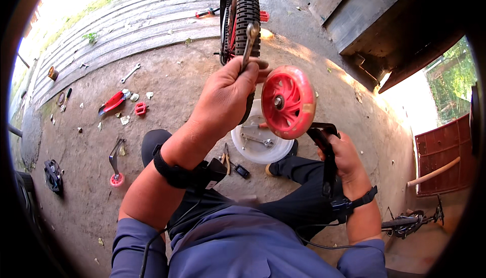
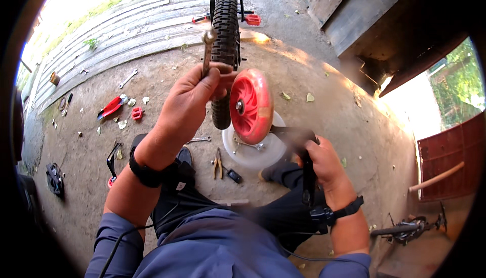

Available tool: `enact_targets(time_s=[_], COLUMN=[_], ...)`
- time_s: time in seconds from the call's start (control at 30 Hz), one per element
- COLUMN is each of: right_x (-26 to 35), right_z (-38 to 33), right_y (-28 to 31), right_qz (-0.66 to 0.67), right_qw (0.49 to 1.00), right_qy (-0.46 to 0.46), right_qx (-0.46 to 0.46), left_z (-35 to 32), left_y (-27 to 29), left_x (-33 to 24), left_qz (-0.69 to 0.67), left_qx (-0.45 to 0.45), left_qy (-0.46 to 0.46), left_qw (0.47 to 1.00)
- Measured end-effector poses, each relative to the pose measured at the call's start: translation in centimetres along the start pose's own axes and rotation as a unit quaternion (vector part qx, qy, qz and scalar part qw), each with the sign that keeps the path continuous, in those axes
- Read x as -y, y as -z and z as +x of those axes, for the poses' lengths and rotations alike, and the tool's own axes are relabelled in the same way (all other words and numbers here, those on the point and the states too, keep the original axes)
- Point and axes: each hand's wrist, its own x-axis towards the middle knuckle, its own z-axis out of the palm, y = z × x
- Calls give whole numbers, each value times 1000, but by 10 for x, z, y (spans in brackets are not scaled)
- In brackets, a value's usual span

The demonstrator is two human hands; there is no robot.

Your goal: The person assembles a red training wheel onto a black metal arm using a wrench and bolts. They tighten the components and attach the wheel to the arm, then hold the completed assembly.

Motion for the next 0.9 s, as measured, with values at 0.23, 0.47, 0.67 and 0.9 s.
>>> enact_targets(time_s=[0.23,0.47,0.67,0.9], right_x=[1,-11,-21,-18], right_z=[-1,-6,-8,-11], right_y=[2,0,7,5], right_qz=[-4,50,126,138], right_qw=[1000,998,989,986], right_qy=[-25,-19,-25,-33], right_qx=[17,41,78,84], left_z=[-2,-3,-23,-35], left_y=[-16,-4,8,-10], left_x=[-17,-18,3,5], left_qz=[-70,-49,-70,-80], left_qx=[35,-20,-42,6], left_qy=[-44,-78,-13,116], left_qw=[996,995,997,990])
